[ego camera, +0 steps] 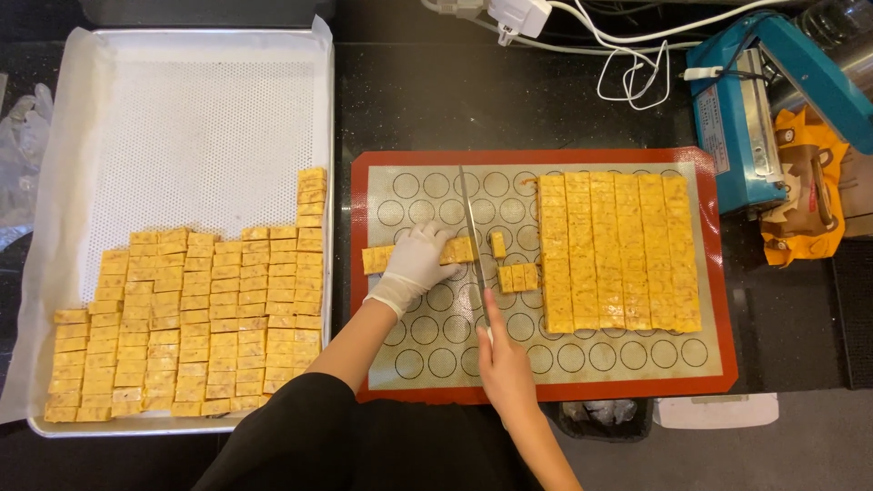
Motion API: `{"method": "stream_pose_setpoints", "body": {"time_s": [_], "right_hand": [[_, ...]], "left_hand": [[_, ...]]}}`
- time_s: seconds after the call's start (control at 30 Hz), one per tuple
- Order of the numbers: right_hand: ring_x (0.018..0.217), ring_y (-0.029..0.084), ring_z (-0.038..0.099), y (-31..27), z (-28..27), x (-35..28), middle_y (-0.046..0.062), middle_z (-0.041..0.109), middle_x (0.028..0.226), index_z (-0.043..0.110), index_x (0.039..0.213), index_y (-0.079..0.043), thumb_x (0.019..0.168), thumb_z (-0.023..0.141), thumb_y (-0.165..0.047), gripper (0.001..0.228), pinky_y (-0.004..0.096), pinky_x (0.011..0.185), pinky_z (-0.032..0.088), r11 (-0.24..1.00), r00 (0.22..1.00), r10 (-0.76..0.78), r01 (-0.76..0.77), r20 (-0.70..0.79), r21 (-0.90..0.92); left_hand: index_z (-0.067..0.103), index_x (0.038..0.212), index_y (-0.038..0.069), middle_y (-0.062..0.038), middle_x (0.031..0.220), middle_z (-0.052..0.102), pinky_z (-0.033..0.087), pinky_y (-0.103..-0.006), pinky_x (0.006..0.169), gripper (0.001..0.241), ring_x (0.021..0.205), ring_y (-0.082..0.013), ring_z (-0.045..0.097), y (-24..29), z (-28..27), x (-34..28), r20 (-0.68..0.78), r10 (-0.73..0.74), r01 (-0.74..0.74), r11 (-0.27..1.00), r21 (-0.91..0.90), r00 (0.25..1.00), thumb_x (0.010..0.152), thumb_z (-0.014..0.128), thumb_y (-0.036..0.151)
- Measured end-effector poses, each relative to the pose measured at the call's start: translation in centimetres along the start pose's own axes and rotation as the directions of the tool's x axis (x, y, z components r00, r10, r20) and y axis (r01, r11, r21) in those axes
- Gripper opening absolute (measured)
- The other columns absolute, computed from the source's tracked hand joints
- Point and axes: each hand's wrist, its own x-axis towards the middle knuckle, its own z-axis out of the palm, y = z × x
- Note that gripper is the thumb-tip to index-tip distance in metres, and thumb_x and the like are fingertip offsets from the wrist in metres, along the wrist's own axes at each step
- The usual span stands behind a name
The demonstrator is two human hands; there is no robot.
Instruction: Cutting a sheet of pastry into small squares using a knife and transferring them to a tray.
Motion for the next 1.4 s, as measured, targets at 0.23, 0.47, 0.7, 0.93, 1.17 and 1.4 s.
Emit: {"method": "stream_pose_setpoints", "body": {"time_s": [0.23,0.47,0.7,0.93,1.17,1.4], "right_hand": [[0.044,0.013,0.029,-0.7,0.6,0.5,-0.002,0.028,0.051,0.011,0.157,-0.032,0.101,0.035,-0.032,0.061,0.033,0.044,0.024,1.0,1.0,-0.009,0.009,0.01,0.001],[0.041,0.013,0.031,-1.1,1.1,0.8,-0.001,0.032,0.049,0.011,0.157,-0.033,0.101,0.035,-0.033,0.061,0.032,0.043,0.025,1.0,1.0,0.01,-0.01,0.003,-0.027],[0.042,0.014,0.031,-1.6,1.5,0.9,-0.001,0.032,0.05,0.011,0.157,-0.034,0.101,0.034,-0.032,0.06,0.032,0.044,0.025,0.999,1.0,0.027,-0.027,-0.013,-0.018],[0.092,0.045,0.07,-5.9,-0.5,2.0,0.032,0.069,0.095,0.015,0.157,-0.029,0.102,0.037,-0.02,0.059,0.045,0.072,0.056,0.999,0.999,0.043,-0.043,0.0,-0.001],[0.091,0.04,0.071,-7.1,-0.1,5.5,0.028,0.07,0.093,0.012,0.158,-0.029,0.104,0.036,-0.021,0.06,0.043,0.073,0.057,0.999,0.999,0.04,-0.039,0.005,-0.027],[0.067,0.03,0.049,-2.4,1.5,2.3,0.018,0.048,0.077,0.014,0.156,-0.033,0.101,0.038,-0.024,0.062,0.04,0.058,0.041,0.999,0.999,0.043,-0.043,-0.026,-0.002]], "left_hand": [[0.058,0.127,0.016,-0.006,0.123,0.057,0.044,-0.044,0.089,0.062,0.112,-0.0264,0.052,-0.8,1.1,0.4,-0.043,0.028,-0.025,0.998,0.05,0.999,0.079,0.071,0.052],[0.057,0.129,0.016,-0.006,0.123,0.058,0.044,-0.0419,0.092,0.061,0.112,-0.0249,0.053,-0.7,0.7,0.4,0.01,0.014,-0.015,0.999,0.05,1.0,0.08,0.07,0.051],[0.057,0.128,0.017,-0.007,0.121,0.06,0.045,-0.0423,0.087,0.061,0.11,-0.0256,0.054,-0.8,0.8,0.4,-0.026,0.027,-0.026,0.999,0.038,0.999,0.078,0.072,0.05],[0.06,0.124,0.022,0.002,0.116,0.058,0.042,-0.0354,0.097,0.05,0.115,-0.0166,0.055,-0.6,-1.0,0.3,0.087,-0.007,0.01,0.999,-0.031,0.996,0.081,0.073,0.045],[0.061,0.121,0.024,0.004,0.111,0.058,0.043,-0.0337,0.093,0.05,0.11,-0.0145,0.056,-1.4,1.0,0.4,0.05,-0.003,0.003,1.0,0.006,0.999,0.079,0.072,0.049],[0.056,0.127,0.019,-0.003,0.12,0.057,0.042,-0.0422,0.097,0.06,0.117,-0.0234,0.052,-0.9,-0.1,0.2,-0.017,0.033,-0.033,0.999,-0.016,0.999,0.076,0.074,0.046]]}}
